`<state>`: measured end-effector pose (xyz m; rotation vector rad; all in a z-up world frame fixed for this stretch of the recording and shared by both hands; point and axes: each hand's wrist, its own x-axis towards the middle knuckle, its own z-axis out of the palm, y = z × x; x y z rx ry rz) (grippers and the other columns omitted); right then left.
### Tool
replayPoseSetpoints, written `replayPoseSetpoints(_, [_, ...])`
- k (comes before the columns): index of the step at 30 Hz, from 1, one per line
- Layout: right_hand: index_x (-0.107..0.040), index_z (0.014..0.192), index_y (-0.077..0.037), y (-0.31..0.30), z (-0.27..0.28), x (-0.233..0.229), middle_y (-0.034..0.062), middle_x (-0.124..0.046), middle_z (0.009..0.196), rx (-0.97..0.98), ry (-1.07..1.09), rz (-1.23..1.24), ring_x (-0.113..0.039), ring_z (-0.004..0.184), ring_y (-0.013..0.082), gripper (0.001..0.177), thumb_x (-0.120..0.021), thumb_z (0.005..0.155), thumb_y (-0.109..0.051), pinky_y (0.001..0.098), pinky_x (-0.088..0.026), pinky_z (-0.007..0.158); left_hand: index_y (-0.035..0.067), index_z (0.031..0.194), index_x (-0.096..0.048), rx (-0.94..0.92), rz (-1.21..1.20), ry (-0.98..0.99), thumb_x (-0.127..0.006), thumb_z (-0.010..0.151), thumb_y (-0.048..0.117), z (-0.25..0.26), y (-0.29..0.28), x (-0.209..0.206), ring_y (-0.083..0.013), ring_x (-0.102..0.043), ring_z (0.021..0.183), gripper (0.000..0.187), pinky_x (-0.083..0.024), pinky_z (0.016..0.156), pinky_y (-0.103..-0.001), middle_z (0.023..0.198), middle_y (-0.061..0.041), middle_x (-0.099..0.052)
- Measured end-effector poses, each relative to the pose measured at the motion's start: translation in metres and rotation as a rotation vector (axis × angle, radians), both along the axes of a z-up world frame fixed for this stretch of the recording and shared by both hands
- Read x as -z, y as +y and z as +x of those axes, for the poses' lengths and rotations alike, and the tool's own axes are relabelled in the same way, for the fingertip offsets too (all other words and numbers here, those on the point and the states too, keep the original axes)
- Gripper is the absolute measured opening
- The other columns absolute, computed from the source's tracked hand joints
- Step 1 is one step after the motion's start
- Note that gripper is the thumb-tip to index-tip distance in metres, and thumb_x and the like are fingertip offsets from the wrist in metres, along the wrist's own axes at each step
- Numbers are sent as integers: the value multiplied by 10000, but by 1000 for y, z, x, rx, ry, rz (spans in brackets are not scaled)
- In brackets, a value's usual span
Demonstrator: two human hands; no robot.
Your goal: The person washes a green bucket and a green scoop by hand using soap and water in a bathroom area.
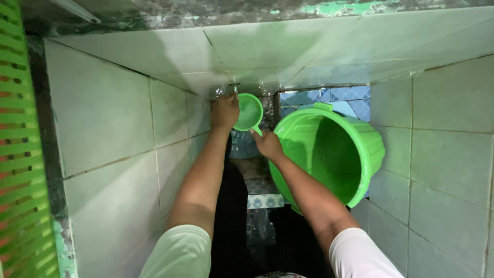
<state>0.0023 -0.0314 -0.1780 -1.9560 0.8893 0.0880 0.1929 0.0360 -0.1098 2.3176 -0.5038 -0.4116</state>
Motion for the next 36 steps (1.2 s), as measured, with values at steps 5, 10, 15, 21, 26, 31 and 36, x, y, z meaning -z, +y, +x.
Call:
replayPoseSetpoints(5, [-737, 943, -11, -3, -4, 4, 297, -690, 859, -52, -106, -22, -664, 840, 502, 533, -578, 985, -518, 554, -527, 735, 30, 975, -768, 37, -75, -58, -608, 973, 260, 0, 2, 9, -447, -697, 811, 280, -552, 737, -518, 869, -255, -707])
replayPoseSetpoints(10, [-737, 874, 2, -6, -2, -3, 294, -688, 808, 6, 39, 42, -687, 820, 484, 565, -618, 954, -544, 535, -537, 742, 28, 963, -782, 54, -50, -170, -641, 929, 246, 2, 4, 21, -455, -694, 803, 262, -549, 729, -527, 863, -272, -702])
replayPoseSetpoints(15, [-707, 846, 24, -7, -3, 0, 294, -672, 793, 10, -13, -60, -669, 808, 496, 600, -632, 952, -561, 550, -527, 707, 45, 1010, -779, -14, -12, 23, -638, 930, 261, -1, 3, 11, -440, -706, 784, 270, -557, 701, -502, 859, -261, -708])
replayPoseSetpoints(21, [-707, 820, 8, -10, -3, 5, 273, -680, 770, -1, -17, -42, -663, 767, 486, 601, -608, 955, -569, 538, -522, 684, 3, 986, -773, 73, -35, -38, -646, 934, 213, 4, 2, 11, -449, -696, 810, 251, -548, 721, -507, 879, -268, -707])
replayPoseSetpoints(26, [-721, 815, 2, -11, -5, -3, 268, -678, 749, -17, 45, 7, -668, 741, 472, 610, -603, 943, -583, 535, -518, 679, 22, 943, -757, 281, 180, -244, -637, 898, 149, 14, 4, 19, -441, -700, 872, 181, -543, 772, -539, 938, -234, -726])
replayPoseSetpoints(31, [-735, 859, -12, -15, -5, -8, 265, -686, 792, -45, -1, -26, -663, 778, 473, 596, -589, 945, -583, 539, -519, 696, 41, 1067, -711, 594, 472, -292, -610, 940, 207, 48, 3, 22, -422, -711, 914, 232, -547, 742, -558, 1078, -211, -721])
replayPoseSetpoints(36, [-736, 866, -6, -7, -21, -13, 272, -689, 813, -55, 19, -30, -671, 796, 466, 587, -598, 948, -571, 548, -519, 725, 84, 1197, -700, 593, 288, -343, -569, 889, 176, 51, 8, 35, -433, -690, 960, 347, -544, 781, -549, 1181, -209, -697])
